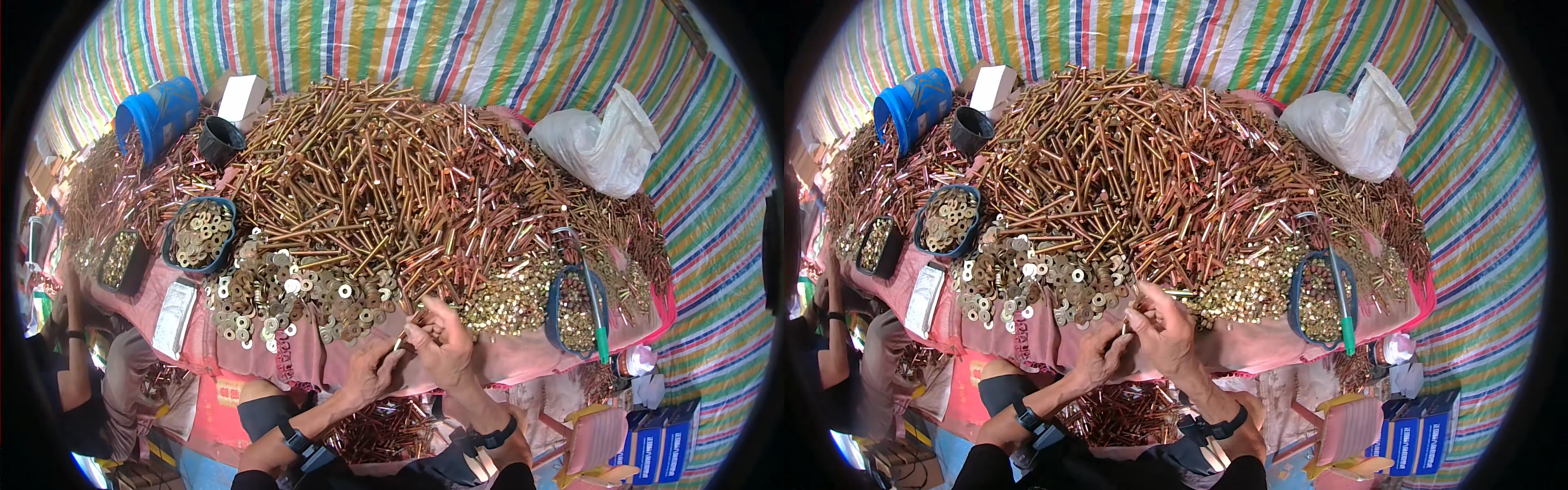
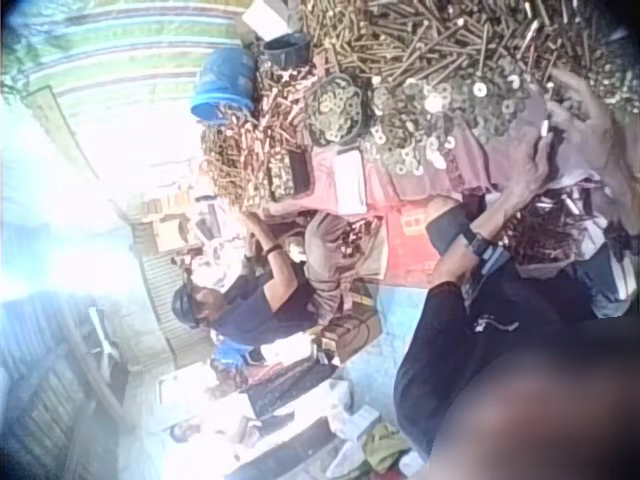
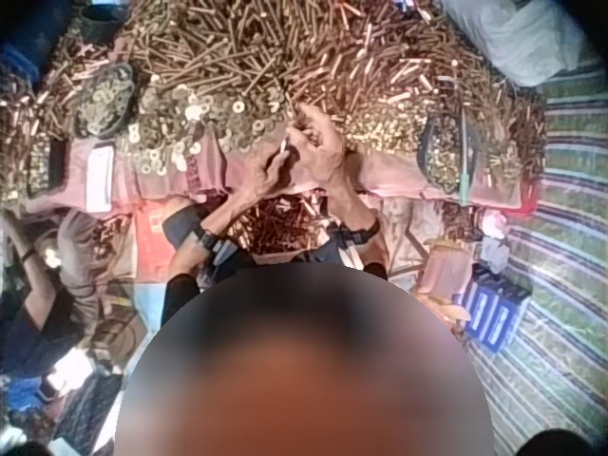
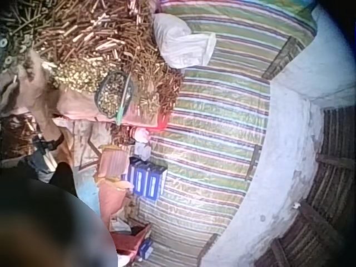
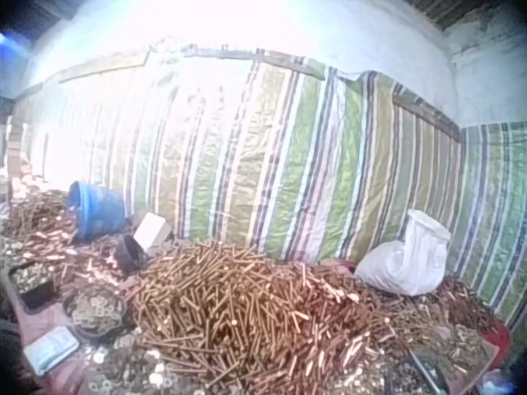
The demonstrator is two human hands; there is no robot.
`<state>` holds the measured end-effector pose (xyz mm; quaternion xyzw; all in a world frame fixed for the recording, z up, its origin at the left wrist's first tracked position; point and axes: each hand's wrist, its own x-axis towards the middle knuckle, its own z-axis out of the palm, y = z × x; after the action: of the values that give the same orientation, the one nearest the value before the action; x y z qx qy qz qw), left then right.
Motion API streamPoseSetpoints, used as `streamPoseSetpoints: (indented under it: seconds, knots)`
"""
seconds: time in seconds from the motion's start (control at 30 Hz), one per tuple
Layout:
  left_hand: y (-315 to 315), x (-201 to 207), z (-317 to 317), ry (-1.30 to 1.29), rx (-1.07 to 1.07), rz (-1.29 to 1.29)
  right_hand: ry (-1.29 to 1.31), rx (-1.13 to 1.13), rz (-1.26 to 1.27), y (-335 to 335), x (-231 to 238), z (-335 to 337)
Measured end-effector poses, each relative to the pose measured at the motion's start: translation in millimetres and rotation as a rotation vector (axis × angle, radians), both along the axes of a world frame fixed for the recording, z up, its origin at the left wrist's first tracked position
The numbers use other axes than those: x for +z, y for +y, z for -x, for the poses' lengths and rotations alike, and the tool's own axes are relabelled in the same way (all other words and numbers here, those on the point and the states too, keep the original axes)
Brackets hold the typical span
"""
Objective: The person sorts through a large pile of copper-colored rods, brass-colored washers, and small metal pins on a table. They pick up individual items and move them to separate smaller piles or containers.
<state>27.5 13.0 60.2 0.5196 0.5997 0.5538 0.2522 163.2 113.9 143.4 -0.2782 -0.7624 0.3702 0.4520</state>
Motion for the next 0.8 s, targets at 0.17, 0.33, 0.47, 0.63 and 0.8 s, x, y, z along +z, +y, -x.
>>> streamPoseSetpoints:
  seconds: [0.17, 0.33, 0.47, 0.63, 0.8]
  knots:
    - [0, 2, -1, 0.030, 0.002, -0.042, -0.032, -0.051, -0.182, -6, 4, 2]
    - [-2, -1, 3, 0.063, -0.041, -0.057, -0.112, 0.088, -0.255, -8, 10, -2]
    - [-4, -5, 6, 0.053, -0.020, -0.106, -0.213, 0.176, -0.158, -13, 2, 1]
    - [-7, -3, 1, -0.057, -0.048, 0.014, -0.258, -0.026, -0.133, 0, -4, -25]
    - [-5, 0, -5, -0.198, 0.009, -0.006, 0.176, -0.531, 0.350, 64, 6, -86]
